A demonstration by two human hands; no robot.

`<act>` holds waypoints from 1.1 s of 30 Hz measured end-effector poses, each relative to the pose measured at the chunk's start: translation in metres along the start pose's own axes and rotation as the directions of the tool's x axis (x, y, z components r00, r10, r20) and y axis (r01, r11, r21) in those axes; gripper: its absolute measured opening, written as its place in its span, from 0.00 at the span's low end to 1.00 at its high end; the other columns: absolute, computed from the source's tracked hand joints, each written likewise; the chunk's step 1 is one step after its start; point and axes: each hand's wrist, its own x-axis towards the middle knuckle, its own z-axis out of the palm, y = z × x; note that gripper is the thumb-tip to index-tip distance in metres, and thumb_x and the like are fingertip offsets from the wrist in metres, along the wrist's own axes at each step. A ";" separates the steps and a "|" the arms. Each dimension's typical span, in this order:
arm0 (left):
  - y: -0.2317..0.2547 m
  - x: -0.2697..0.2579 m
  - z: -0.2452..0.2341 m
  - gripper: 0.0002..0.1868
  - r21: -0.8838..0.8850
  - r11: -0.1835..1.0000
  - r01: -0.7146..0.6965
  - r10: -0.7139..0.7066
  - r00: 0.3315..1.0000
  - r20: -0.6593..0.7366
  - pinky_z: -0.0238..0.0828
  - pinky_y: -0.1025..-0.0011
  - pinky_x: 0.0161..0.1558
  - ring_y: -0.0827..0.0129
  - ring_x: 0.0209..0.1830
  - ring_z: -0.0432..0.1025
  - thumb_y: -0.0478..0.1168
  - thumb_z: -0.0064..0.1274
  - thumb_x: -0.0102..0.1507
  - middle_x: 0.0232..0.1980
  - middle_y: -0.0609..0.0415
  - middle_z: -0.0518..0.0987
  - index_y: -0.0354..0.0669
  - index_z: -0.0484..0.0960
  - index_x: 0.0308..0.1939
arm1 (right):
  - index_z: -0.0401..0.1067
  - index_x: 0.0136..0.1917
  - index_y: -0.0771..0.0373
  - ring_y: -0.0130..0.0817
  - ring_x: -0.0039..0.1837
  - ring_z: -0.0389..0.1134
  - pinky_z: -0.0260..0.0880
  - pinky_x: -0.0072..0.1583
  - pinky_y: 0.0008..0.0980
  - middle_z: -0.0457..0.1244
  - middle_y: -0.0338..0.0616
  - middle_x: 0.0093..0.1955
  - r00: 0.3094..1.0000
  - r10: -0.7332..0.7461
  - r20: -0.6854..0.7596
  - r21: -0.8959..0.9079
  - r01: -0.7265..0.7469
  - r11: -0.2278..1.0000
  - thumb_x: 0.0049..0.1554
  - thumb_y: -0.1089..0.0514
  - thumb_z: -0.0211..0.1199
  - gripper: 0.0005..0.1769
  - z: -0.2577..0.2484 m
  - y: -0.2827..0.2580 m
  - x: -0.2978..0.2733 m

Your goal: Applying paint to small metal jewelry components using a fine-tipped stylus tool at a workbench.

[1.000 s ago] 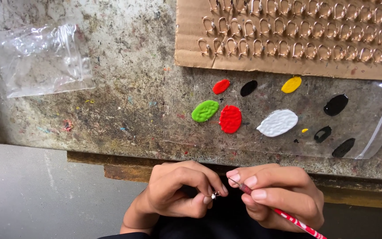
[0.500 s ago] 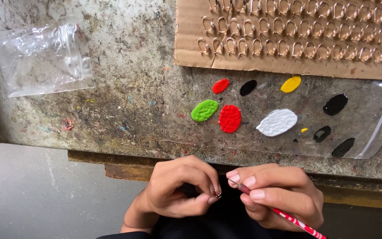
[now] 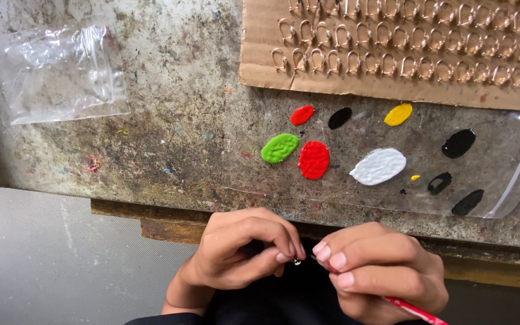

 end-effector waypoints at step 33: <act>-0.002 -0.001 -0.006 0.03 0.038 0.998 0.048 -0.050 0.998 0.047 0.80 0.71 0.47 0.60 0.39 0.80 0.30 0.47 0.70 0.40 0.44 0.81 0.33 0.75 0.41 | 0.70 0.43 0.53 0.31 0.43 0.85 0.85 0.44 0.17 0.71 0.35 0.39 0.986 0.088 0.143 -0.200 -0.058 0.978 0.57 0.53 0.62 0.04 -0.007 -0.005 0.007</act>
